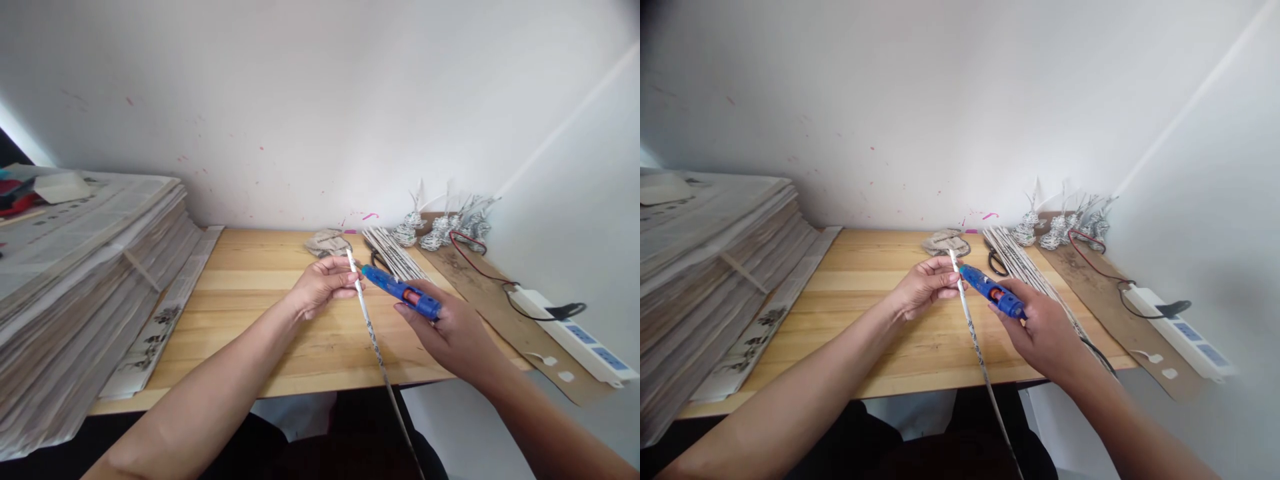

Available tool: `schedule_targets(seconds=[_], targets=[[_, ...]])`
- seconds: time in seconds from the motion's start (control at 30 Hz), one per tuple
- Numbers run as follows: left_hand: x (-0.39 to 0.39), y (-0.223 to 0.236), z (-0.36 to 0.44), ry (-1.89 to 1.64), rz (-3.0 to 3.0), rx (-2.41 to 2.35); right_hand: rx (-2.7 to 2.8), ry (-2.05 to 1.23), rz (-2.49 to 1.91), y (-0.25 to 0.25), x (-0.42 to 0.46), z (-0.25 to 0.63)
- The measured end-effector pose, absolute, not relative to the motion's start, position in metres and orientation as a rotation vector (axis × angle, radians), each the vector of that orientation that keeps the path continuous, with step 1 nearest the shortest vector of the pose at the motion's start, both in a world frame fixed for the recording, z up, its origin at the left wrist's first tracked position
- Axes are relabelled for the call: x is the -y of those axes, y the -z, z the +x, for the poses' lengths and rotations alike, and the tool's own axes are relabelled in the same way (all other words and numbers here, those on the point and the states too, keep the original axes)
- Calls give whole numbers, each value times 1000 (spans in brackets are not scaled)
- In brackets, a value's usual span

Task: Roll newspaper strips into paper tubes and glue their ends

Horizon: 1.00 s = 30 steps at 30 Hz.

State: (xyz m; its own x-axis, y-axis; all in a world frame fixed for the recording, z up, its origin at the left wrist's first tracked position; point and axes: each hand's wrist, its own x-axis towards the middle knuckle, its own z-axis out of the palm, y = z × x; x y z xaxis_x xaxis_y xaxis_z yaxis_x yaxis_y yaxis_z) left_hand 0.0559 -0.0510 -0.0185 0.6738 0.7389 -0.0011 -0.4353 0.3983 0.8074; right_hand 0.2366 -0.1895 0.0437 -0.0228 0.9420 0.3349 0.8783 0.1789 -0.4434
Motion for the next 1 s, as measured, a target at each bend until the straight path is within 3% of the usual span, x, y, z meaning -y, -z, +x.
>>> schedule_targets(seconds=[1.0], targets=[[52, 14, 54, -767, 881, -384, 1972, -123, -1693, -47, 189, 239]])
